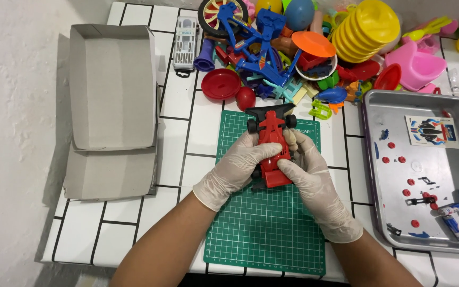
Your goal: Installing a motor, gears, and batteries into a toy car chassis and then attaching the body shell.
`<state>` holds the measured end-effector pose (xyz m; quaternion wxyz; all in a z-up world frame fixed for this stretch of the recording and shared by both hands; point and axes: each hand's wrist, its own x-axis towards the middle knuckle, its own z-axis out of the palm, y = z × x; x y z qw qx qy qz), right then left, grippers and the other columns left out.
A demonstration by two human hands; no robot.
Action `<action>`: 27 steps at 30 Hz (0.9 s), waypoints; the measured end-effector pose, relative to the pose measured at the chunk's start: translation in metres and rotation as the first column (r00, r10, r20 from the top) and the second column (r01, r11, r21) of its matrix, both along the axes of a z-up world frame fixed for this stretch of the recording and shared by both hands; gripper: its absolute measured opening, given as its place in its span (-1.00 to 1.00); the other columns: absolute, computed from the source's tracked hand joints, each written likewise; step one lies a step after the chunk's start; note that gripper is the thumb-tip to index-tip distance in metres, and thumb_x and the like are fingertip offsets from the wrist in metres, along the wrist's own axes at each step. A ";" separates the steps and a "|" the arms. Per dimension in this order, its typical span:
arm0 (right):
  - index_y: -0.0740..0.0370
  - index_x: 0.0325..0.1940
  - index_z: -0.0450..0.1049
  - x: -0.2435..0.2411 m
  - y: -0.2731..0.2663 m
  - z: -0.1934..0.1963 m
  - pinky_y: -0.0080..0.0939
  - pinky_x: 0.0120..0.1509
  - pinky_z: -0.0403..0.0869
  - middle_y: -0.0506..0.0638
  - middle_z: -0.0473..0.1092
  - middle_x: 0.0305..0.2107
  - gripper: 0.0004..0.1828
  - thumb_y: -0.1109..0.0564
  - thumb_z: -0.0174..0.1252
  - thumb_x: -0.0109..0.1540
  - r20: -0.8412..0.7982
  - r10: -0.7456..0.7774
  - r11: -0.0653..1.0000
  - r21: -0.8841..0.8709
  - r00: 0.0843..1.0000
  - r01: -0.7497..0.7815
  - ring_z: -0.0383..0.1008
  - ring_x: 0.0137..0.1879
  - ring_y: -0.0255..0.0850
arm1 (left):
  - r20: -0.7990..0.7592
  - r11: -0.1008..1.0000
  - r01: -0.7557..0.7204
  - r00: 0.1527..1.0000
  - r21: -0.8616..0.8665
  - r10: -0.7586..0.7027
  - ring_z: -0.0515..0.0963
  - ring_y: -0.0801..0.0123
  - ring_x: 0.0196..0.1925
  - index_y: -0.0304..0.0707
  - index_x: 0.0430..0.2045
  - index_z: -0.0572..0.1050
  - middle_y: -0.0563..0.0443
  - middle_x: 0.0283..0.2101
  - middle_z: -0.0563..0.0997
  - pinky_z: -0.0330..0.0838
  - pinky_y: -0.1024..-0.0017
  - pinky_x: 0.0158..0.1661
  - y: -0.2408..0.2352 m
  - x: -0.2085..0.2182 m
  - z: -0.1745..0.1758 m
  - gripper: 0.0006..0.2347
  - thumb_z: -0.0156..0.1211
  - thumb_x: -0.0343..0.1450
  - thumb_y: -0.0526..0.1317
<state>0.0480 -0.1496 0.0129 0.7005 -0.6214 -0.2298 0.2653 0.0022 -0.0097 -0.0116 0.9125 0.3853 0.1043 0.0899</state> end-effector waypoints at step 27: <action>0.30 0.10 0.55 0.010 -0.004 0.002 0.30 0.34 0.41 0.24 0.49 0.04 -0.69 0.22 0.24 0.26 0.843 0.048 0.995 0.009 0.535 -0.104 0.47 0.25 0.27 | -0.370 0.902 -0.193 0.928 -0.387 0.040 0.70 -0.13 -0.12 -0.36 -0.02 0.51 -0.36 -0.10 0.63 0.64 -0.02 -0.13 0.018 0.004 -0.006 -0.60 0.47 0.26 -0.37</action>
